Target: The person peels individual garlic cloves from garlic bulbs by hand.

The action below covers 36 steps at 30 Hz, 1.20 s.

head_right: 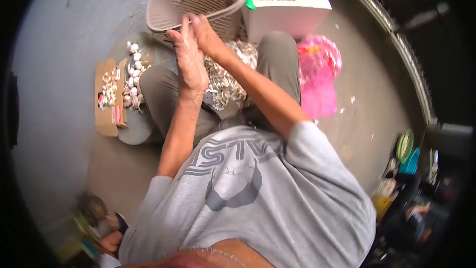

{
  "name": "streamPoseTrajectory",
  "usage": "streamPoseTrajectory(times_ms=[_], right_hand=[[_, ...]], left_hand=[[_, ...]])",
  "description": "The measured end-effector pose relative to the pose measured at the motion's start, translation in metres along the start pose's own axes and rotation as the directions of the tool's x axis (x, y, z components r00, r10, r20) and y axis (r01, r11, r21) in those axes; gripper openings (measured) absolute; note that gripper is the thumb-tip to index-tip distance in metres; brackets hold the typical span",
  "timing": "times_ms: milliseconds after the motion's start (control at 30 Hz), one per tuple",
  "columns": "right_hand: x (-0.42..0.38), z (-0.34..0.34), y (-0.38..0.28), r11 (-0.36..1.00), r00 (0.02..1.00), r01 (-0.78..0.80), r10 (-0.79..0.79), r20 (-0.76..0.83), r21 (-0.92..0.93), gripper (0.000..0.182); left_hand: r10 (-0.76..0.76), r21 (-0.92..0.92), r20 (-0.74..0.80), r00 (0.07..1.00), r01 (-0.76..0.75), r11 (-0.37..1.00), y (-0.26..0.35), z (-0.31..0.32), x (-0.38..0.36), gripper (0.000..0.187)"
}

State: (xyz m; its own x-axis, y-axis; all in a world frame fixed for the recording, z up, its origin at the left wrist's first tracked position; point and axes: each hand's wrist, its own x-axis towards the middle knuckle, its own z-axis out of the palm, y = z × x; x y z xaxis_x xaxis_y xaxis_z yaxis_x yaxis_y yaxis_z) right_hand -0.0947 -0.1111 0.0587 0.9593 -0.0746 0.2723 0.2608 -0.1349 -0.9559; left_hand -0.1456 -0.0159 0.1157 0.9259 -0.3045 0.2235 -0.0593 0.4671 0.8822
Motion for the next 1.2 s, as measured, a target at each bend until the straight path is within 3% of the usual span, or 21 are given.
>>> streamPoseTrajectory(times_ms=[33, 100, 133, 167, 200, 233, 300, 433, 533, 600, 667, 700, 733, 800, 833, 867, 900, 967, 1033, 1100, 1200], right_hand=[[-0.004, 0.003, 0.040, 0.880, 0.995, -0.084, 0.103, -0.015, 0.467, 0.060], [-0.025, 0.011, 0.017, 0.696, 0.992, -0.074, 0.123, -0.018, 0.714, 0.048], [-0.036, 0.009, -0.001, 0.546, 0.989, -0.126, 0.132, 0.063, 0.829, 0.045], [-0.044, -0.001, -0.018, 0.294, 0.953, -0.300, 0.058, 0.297, 0.908, 0.048], [-0.022, 0.014, 0.022, -0.115, 0.953, -0.247, -0.207, 0.220, 0.962, 0.074], [-0.039, -0.001, -0.024, -0.081, 0.940, -0.240, 0.228, 0.252, 0.967, 0.084], [-0.054, -0.013, -0.046, 0.235, 0.967, -0.246, 0.133, 0.219, 0.941, 0.095], [-0.056, -0.006, -0.027, 0.803, 0.979, -0.078, 0.175, -0.108, 0.590, 0.109], [-0.037, 0.004, 0.074, 0.759, 0.985, -0.038, 0.139, -0.105, 0.650, 0.108], [-0.024, -0.033, 0.011, 0.303, 0.932, -0.229, 0.342, 0.118, 0.925, 0.108], [-0.043, -0.055, 0.002, -0.149, 0.969, -0.243, -0.091, 0.232, 0.958, 0.103], [-0.057, -0.071, -0.003, -0.354, 0.930, -0.305, -0.312, 0.196, 0.884, 0.100], [-0.078, -0.097, -0.031, -0.276, 0.926, -0.292, -0.319, 0.199, 0.916, 0.099], [-0.132, -0.149, -0.042, -0.071, 0.910, -0.200, -0.384, 0.158, 0.977, 0.097], [-0.162, -0.176, -0.028, 0.053, 0.887, -0.102, -0.447, 0.115, 0.993, 0.095], [-0.211, -0.206, -0.024, 0.453, 0.984, -0.052, -0.127, 0.122, 0.890, 0.088], [-0.253, -0.223, -0.015, 0.633, 0.996, -0.089, 0.062, 0.064, 0.769, 0.074], [-0.347, -0.250, 0.028, 0.639, 0.843, -0.444, 0.535, 0.052, 0.628, 0.044], [-0.424, -0.247, 0.062, 0.411, 0.414, -0.839, 0.907, -0.072, 0.355, 0.031], [-0.498, -0.231, 0.131, 0.313, 0.238, -0.938, 0.895, -0.377, 0.150, 0.029], [-0.514, -0.232, 0.201, 0.478, 0.046, -0.329, 0.869, -0.492, 0.814, 0.033]], left_hand=[[0.143, 0.353, 0.110, 0.984, -0.173, 0.920, 0.002, 0.005, -0.005, 0.092], [0.316, 0.740, 0.474, 0.822, -0.566, 0.362, 0.012, 0.009, 0.003, 0.096], [0.267, 0.859, 0.476, 0.838, -0.508, 0.062, -0.012, -0.002, 0.005, 0.089], [0.135, 0.828, 0.404, 0.905, -0.424, 0.367, -0.026, -0.019, 0.013, 0.086], [0.147, 0.851, 0.423, 0.894, -0.448, 0.275, -0.032, -0.033, 0.014, 0.086], [0.165, 0.860, 0.453, 0.876, -0.478, 0.176, -0.033, -0.040, 0.019, 0.087], [0.238, 0.893, 0.392, 0.889, -0.429, 0.132, -0.029, -0.040, 0.014, 0.089], [0.040, 0.569, -0.067, 0.997, 0.005, 0.822, -0.059, -0.055, 0.014, 0.099], [0.026, 0.803, 0.465, 0.885, -0.434, 0.409, -0.044, 0.039, -0.034, 0.109], [0.040, 0.835, 0.475, 0.879, -0.465, 0.294, -0.053, 0.017, -0.015, 0.107], [0.030, 0.873, 0.486, 0.873, -0.484, -0.063, -0.055, -0.030, 0.007, 0.105], [0.110, 0.919, 0.392, 0.913, -0.395, 0.003, -0.056, -0.046, 0.016, 0.101], [0.178, 0.949, 0.288, 0.941, -0.305, 0.076, -0.057, -0.065, 0.026, 0.097], [-0.202, 0.933, -0.138, 0.970, 0.195, 0.303, -0.048, -0.152, 0.053, 0.070], [0.039, 0.960, 0.171, 0.984, -0.176, 0.218, -0.039, -0.158, 0.051, 0.054], [0.118, 0.877, -0.114, 0.986, 0.044, 0.478, -0.037, -0.135, 0.036, 0.040], [0.085, 0.885, -0.035, 0.996, -0.009, 0.465, -0.030, -0.131, 0.034, 0.041], [0.023, 0.888, 0.107, 0.994, -0.106, 0.448, -0.026, -0.126, 0.031, 0.043], [-0.124, 0.890, 0.175, 0.977, -0.103, 0.444, -0.036, -0.106, 0.025, 0.041], [-0.313, 0.908, 0.215, 0.925, -0.072, 0.413, -0.041, -0.072, 0.020, 0.039], [-0.437, 0.933, 0.341, 0.832, -0.244, 0.264, -0.062, -0.053, 0.019, 0.036]])
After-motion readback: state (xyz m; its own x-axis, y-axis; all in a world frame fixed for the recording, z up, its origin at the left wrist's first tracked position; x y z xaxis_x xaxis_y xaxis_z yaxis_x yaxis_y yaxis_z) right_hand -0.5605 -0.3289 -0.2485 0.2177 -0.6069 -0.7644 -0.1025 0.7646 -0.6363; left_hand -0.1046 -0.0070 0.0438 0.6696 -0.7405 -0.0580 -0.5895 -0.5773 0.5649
